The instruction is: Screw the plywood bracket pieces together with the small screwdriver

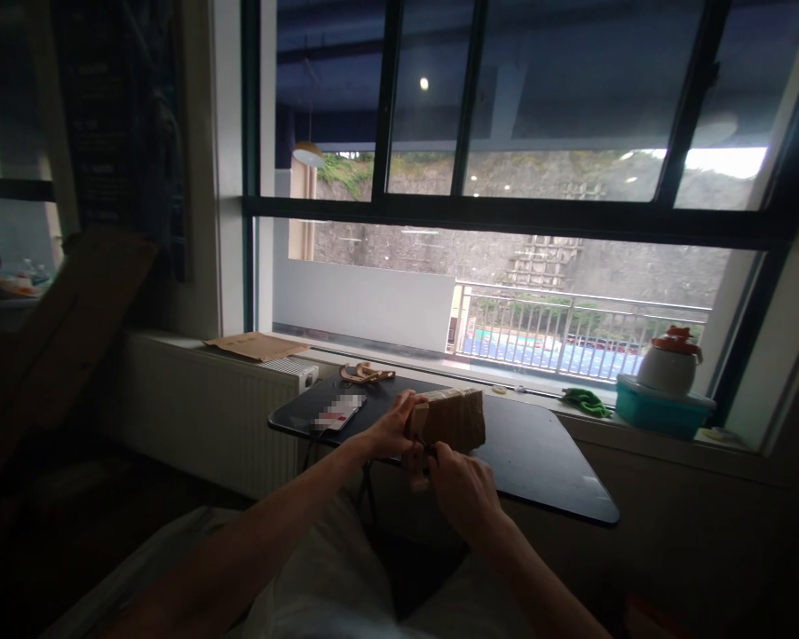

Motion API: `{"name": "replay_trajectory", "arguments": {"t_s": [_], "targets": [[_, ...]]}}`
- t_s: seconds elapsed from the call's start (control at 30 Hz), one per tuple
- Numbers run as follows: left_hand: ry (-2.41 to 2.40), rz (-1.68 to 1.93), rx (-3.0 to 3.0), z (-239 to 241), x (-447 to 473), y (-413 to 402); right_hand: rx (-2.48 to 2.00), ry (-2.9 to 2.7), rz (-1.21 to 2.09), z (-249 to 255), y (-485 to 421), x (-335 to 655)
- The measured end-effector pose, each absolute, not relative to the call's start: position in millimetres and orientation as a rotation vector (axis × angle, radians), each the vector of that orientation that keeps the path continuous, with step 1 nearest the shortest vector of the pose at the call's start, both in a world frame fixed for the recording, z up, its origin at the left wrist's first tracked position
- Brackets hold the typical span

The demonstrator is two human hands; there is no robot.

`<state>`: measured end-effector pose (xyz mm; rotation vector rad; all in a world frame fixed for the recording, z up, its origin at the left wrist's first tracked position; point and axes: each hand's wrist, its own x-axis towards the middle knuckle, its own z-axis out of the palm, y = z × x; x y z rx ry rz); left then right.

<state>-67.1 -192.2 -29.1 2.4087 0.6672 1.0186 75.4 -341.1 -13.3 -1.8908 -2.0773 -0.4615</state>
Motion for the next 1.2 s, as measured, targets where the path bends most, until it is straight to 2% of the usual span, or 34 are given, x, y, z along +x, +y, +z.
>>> {"name": "replay_trajectory", "arguments": {"t_s": [0.7, 1.0, 1.2], "targets": [[0.696, 0.986, 2.431, -32.2, -65.7, -194.8, -1.922, -1.938, -0.373, -21.3, -342.8, 70.3], [0.693, 0.979, 2.454, -32.1, -67.6, -192.6, -1.799, -2.145, -0.508, -5.0, -341.7, 62.0], [0.714, 0.962, 2.452, -34.8, -65.4, -192.4, -1.803, -2.062, -0.454, -13.9, -338.6, 65.8]]}}
